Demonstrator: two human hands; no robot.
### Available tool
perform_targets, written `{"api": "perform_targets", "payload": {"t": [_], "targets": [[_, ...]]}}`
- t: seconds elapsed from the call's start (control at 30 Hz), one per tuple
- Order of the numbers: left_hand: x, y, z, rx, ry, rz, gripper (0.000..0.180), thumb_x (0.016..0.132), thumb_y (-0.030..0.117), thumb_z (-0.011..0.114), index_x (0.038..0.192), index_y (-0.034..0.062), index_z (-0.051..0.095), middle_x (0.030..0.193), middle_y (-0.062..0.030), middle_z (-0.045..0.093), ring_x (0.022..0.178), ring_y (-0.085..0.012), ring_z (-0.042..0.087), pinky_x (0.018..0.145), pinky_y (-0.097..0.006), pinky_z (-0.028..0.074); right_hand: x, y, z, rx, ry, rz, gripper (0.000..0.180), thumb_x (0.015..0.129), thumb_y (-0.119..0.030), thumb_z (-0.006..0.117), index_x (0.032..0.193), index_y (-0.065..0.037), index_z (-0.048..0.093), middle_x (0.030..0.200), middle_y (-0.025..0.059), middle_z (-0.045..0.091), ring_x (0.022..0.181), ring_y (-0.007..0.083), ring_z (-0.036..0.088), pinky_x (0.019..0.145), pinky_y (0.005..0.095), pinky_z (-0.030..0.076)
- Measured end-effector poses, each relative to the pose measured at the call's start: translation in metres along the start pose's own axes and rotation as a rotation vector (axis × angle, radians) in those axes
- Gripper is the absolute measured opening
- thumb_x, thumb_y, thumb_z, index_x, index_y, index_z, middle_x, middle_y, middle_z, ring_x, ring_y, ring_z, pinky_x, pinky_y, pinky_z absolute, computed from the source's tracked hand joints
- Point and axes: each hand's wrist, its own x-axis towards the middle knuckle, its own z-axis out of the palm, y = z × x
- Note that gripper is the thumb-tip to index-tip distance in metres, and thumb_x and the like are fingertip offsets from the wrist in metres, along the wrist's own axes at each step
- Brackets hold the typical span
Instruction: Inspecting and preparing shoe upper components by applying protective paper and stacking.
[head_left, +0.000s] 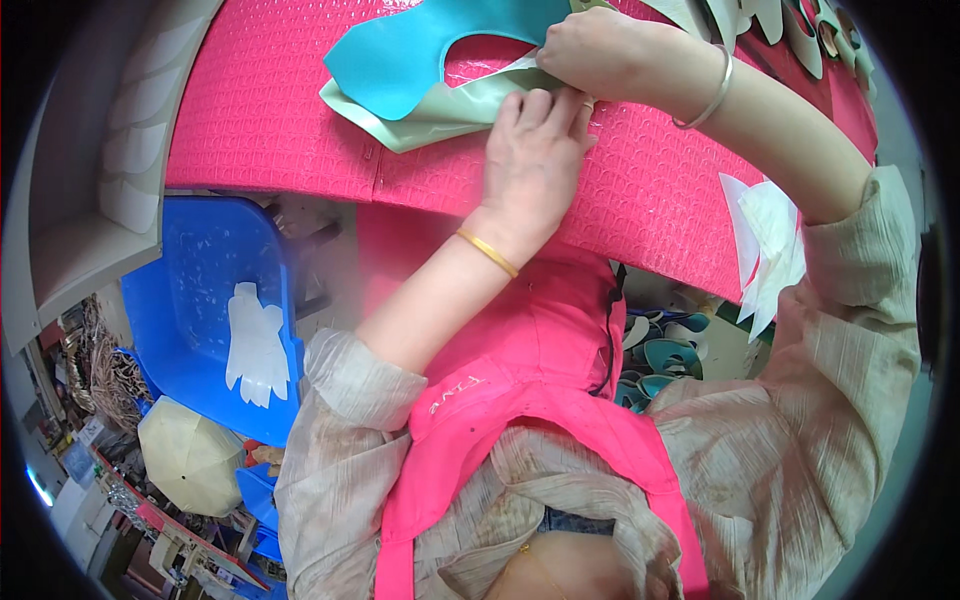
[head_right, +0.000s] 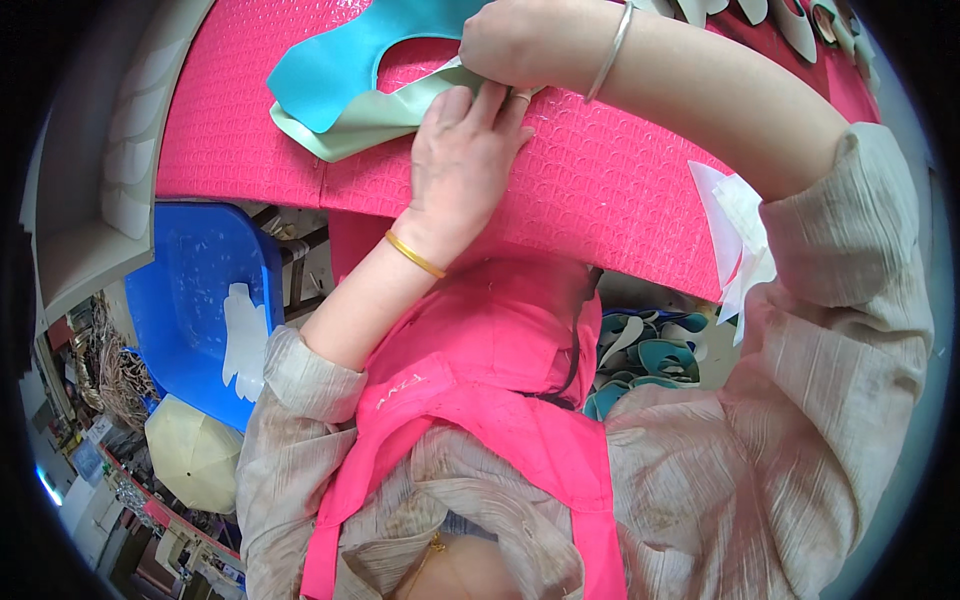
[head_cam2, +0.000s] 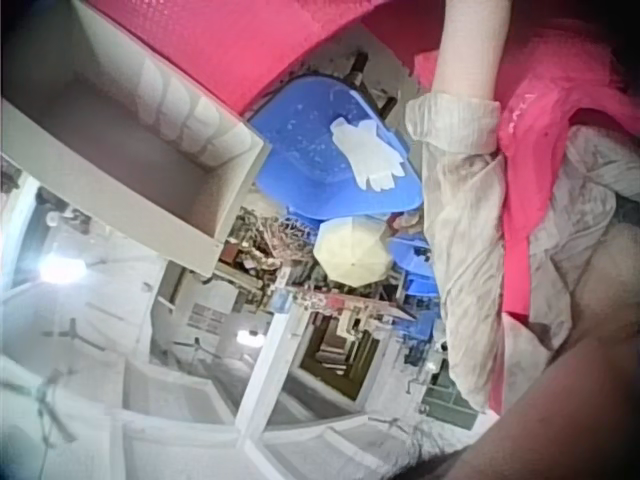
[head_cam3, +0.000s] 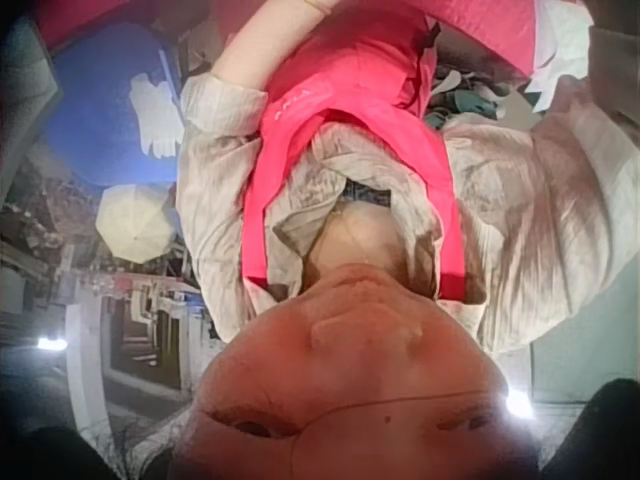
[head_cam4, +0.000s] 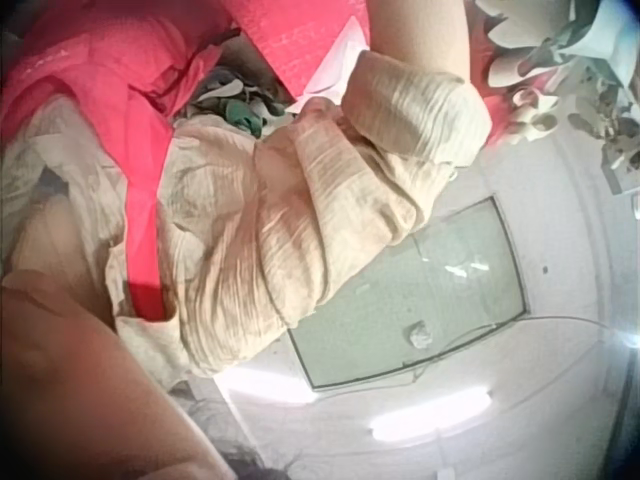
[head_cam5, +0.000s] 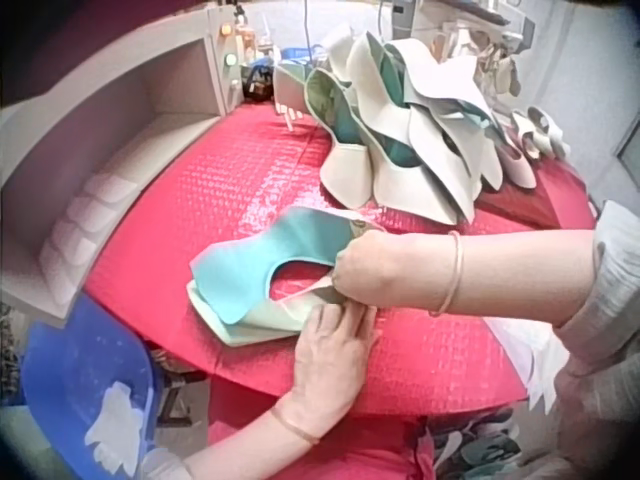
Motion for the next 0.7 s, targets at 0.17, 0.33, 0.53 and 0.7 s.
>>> {"api": "perform_targets", "payload": {"t": [0.17,0.33,0.53,0.7], "targets": [[0.003,0.001,0.01,-0.012,0.096,0.048,0.037,0.07,0.02,0.06,0.102,0.0029,0.057,0.097,-0.0049,0.05,0.089,-0.0217,0.045,0.082,-0.034,0.036,-0.001,-0.008,-0.01,0.06,0.118,0.185,0.017,0.076,-0.013,0.051,0.07,-0.005,0.065,0.073,0.0124,0.064,0.07,0.0235,0.064,0.061,0.0336,0.05],[0.017,0.007,0.02,0.199,0.135,0.103,0.022,0.068,0.016,0.052,0.081,0.0046,0.065,0.094,-0.0086,0.052,0.089,-0.0263,0.046,0.083,-0.038,0.036,-0.003,0.004,-0.046,0.938,0.424,0.524,0.029,0.07,-0.004,0.054,0.098,0.003,0.053,0.086,0.0244,0.059,0.077,0.0361,0.058,0.065,0.0376,0.048],[0.037,-0.001,0.006,0.248,0.013,0.362,0.011,0.063,0.013,0.054,0.064,0.0086,0.063,0.079,-0.0065,0.054,0.08,-0.0204,0.05,0.073,-0.031,0.039,-0.044,0.024,0.004,-0.096,0.031,0.375,0.009,0.066,-0.004,0.062,0.075,-0.003,0.061,0.082,0.0106,0.06,0.076,0.0246,0.062,0.066,0.0326,0.051],[0.027,-0.007,-0.019,0.219,-0.032,0.529,0.007,0.06,0.011,0.054,0.056,0.0087,0.06,0.076,-0.0049,0.054,0.079,-0.017,0.05,0.072,-0.028,0.04,-0.057,0.02,0.009,0.191,0.336,-0.162,0.006,0.063,0.001,0.058,0.069,-0.001,0.058,0.076,0.0132,0.057,0.078,0.0281,0.058,0.065,0.0376,0.048]]}}
